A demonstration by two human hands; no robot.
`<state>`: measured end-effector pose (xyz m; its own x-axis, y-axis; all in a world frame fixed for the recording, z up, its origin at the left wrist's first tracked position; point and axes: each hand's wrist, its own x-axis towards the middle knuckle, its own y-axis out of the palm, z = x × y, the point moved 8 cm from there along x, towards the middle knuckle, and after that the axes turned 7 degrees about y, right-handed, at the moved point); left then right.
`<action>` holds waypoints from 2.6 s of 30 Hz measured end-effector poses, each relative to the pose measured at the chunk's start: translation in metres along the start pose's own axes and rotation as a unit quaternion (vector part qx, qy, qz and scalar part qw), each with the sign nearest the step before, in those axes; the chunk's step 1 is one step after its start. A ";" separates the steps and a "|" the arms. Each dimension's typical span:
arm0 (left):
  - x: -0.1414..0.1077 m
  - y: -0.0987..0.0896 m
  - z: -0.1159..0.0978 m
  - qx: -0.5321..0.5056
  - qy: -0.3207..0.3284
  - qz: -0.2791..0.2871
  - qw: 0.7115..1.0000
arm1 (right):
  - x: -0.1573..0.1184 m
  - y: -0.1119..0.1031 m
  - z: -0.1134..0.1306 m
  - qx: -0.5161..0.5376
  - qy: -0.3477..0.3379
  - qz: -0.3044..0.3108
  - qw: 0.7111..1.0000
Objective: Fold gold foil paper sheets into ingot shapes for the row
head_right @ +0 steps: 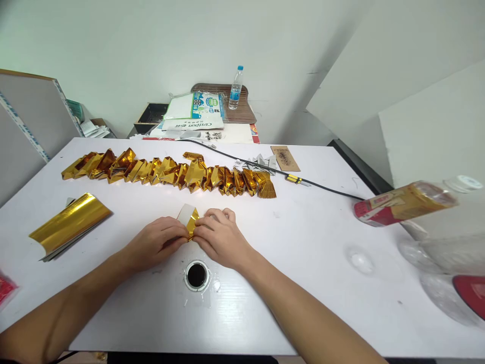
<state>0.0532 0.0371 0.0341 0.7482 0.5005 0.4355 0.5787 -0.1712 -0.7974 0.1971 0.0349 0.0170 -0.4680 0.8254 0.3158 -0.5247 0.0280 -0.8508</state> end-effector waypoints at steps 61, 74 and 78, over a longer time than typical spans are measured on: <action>-0.025 0.013 0.025 0.086 -0.264 -0.025 0.960 | -0.015 0.003 0.032 -0.047 -0.085 -0.092 0.991; -0.019 0.005 0.018 0.133 -0.173 -0.052 0.974 | -0.018 0.002 0.035 -0.027 -0.076 -0.043 0.996; -0.008 0.003 -0.011 0.166 0.035 0.002 0.985 | -0.019 0.002 0.028 -0.010 -0.067 -0.019 0.998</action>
<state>0.0524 0.0236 0.0324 0.7773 0.4382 0.4514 0.4468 0.1207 -0.8865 0.1848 0.0041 0.0207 -0.5396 0.7408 0.4000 -0.5301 0.0702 -0.8450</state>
